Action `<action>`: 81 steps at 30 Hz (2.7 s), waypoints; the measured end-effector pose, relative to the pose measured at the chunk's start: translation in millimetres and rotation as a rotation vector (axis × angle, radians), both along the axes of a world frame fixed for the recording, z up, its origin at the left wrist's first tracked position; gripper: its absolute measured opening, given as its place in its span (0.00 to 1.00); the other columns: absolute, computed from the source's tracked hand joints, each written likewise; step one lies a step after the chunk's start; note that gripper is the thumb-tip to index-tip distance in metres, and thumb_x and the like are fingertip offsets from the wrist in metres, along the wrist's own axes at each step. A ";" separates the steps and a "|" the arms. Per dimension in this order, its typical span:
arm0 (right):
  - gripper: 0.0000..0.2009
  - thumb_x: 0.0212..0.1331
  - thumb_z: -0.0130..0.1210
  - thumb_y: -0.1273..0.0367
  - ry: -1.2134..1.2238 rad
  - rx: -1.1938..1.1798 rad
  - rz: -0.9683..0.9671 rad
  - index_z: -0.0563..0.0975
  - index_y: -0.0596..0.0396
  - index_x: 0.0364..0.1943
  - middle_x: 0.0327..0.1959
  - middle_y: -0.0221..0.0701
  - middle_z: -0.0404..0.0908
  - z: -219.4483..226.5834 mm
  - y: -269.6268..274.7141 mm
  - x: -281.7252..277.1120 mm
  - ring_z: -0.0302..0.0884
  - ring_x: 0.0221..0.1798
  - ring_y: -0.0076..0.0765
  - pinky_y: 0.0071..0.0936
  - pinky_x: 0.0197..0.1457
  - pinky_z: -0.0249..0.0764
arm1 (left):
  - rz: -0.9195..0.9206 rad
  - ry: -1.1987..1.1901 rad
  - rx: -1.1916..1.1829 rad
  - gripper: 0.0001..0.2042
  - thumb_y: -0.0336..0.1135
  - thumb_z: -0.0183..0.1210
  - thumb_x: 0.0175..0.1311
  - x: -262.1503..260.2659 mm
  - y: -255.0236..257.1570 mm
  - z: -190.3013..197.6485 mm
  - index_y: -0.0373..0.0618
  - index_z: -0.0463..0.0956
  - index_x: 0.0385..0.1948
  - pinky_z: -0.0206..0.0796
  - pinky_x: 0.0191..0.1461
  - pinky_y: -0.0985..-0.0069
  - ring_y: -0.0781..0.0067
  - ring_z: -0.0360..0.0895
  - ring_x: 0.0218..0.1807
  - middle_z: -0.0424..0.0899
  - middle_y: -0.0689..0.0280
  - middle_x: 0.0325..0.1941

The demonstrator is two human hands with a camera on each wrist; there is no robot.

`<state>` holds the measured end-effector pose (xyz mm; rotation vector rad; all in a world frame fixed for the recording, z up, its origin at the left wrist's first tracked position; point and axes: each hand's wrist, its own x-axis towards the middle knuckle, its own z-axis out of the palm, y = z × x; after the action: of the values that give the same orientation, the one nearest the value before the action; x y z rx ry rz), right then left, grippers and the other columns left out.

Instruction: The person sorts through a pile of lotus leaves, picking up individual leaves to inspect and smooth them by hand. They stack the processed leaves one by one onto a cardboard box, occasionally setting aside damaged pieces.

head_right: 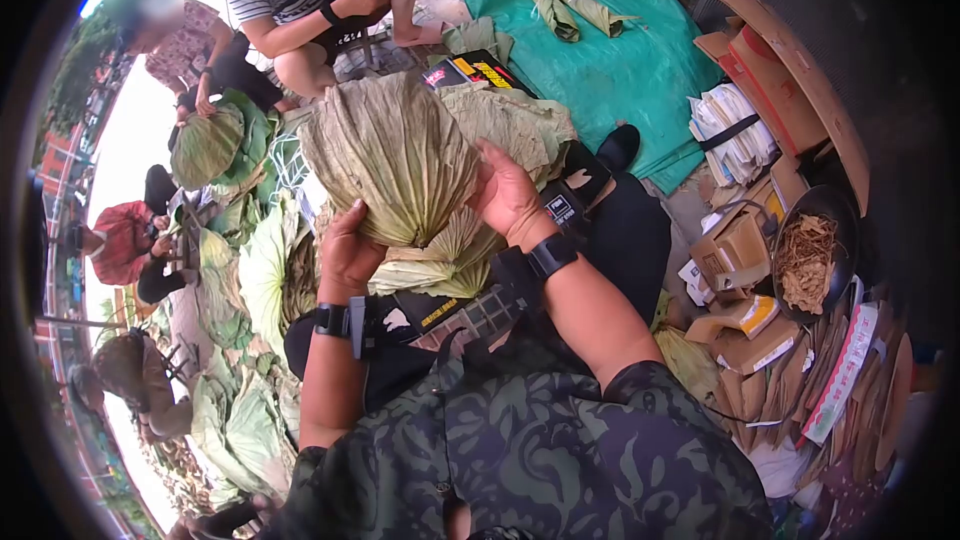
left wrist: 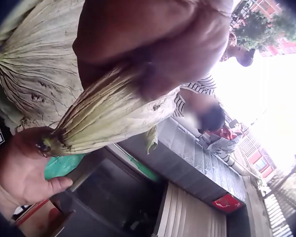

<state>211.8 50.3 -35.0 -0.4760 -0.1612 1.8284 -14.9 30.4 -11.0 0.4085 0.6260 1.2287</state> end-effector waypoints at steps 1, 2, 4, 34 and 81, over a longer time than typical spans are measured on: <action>0.23 0.52 0.57 0.59 -0.001 -0.003 0.000 0.68 0.50 0.52 0.47 0.40 0.73 -1.5 5.4 2.6 0.72 0.48 0.38 0.39 0.52 0.68 | 0.003 0.007 -0.044 0.18 0.27 0.46 0.61 -0.7 -3.0 -2.9 0.40 0.62 0.55 0.60 0.60 0.57 0.56 0.70 0.54 0.73 0.57 0.52; 0.22 0.50 0.55 0.68 -0.129 0.029 -0.071 0.68 0.51 0.53 0.46 0.38 0.74 -1.2 10.6 4.0 0.72 0.47 0.35 0.35 0.53 0.67 | 0.008 0.003 -0.046 0.18 0.27 0.46 0.61 -2.5 -3.4 -6.2 0.40 0.62 0.55 0.60 0.60 0.57 0.56 0.70 0.54 0.73 0.57 0.52; 0.23 0.49 0.53 0.76 -0.264 0.051 -0.131 0.69 0.52 0.54 0.46 0.36 0.74 -4.1 17.5 3.3 0.72 0.47 0.31 0.31 0.53 0.67 | 0.071 0.032 -0.086 0.15 0.25 0.47 0.61 -10.8 -5.0 -20.3 0.39 0.63 0.50 0.64 0.57 0.58 0.61 0.73 0.50 0.74 0.59 0.48; 0.27 0.50 0.50 0.52 -2.185 0.925 0.413 0.66 0.44 0.56 0.64 0.40 0.54 -57.8 18.3 -70.5 0.44 0.68 0.50 0.49 0.68 0.39 | 0.490 0.597 -0.639 0.10 0.26 0.55 0.55 -27.8 -2.8 -84.2 0.46 0.63 0.35 0.68 0.23 0.78 0.76 0.69 0.22 0.73 0.67 0.28; 0.31 0.56 0.42 0.49 -2.418 0.585 0.345 0.57 0.45 0.63 0.68 0.34 0.49 -87.9 125.1 16.8 0.42 0.70 0.45 0.46 0.69 0.37 | -0.251 2.237 0.153 0.35 0.60 0.45 0.57 -53.3 55.0 -111.1 0.56 0.48 0.65 0.30 0.67 0.49 0.44 0.34 0.70 0.42 0.54 0.70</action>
<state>228.6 175.4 -122.9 -1.9428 -2.2863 0.3533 -68.1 85.4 -122.0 1.9363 2.1848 0.0458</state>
